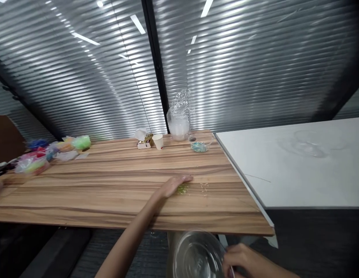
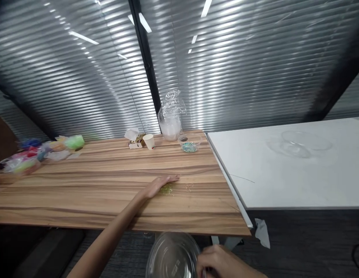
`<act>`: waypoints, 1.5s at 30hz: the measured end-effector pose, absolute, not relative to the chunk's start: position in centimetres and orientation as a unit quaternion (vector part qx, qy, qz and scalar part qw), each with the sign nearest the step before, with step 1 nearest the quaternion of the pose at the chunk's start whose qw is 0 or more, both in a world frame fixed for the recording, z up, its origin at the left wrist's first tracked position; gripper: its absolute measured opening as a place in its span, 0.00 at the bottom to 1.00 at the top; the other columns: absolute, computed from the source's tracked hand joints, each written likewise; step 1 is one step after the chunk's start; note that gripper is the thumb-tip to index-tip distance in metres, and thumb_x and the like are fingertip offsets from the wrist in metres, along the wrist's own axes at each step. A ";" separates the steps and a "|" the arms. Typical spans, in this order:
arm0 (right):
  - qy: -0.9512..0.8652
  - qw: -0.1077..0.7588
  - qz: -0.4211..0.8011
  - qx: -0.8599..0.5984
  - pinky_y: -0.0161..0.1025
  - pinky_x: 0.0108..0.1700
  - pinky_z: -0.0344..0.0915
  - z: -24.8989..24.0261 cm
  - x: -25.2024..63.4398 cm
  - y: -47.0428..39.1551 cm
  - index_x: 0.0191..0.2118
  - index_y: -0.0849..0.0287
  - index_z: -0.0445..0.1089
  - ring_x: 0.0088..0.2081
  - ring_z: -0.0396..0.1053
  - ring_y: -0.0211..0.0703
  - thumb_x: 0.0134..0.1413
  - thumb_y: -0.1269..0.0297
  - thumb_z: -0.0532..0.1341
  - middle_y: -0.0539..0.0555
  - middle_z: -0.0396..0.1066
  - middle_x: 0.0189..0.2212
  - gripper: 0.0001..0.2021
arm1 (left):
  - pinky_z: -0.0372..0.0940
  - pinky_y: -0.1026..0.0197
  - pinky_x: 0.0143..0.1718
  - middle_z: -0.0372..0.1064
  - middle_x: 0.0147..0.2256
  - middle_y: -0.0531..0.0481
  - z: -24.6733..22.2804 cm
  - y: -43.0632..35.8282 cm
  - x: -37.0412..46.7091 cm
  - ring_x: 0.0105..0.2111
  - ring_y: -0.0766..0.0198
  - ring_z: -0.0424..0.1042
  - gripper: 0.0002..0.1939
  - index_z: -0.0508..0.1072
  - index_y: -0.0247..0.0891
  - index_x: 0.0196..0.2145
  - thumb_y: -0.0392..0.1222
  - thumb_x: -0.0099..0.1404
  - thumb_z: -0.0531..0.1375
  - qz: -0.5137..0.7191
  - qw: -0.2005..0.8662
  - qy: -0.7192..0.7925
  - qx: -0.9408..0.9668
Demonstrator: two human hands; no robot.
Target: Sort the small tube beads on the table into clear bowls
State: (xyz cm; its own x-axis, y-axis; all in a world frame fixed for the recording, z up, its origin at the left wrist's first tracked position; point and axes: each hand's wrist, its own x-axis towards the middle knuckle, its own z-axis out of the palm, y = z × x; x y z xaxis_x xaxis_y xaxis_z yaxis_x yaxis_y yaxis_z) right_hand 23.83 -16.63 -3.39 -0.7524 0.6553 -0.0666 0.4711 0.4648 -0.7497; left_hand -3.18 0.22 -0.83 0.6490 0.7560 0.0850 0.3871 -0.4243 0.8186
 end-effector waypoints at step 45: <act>-0.895 0.062 0.356 -0.262 0.35 0.39 0.63 -5.8 22.8 -14.7 0.38 0.59 0.73 0.36 0.71 0.44 0.50 0.78 0.55 0.54 0.74 0.32 0.13 | 0.59 0.50 0.59 0.68 0.51 0.49 -2.3 -2.7 -3.4 0.55 0.56 0.65 0.19 0.74 0.40 0.50 0.50 0.69 0.52 0.240 0.253 0.389 0.853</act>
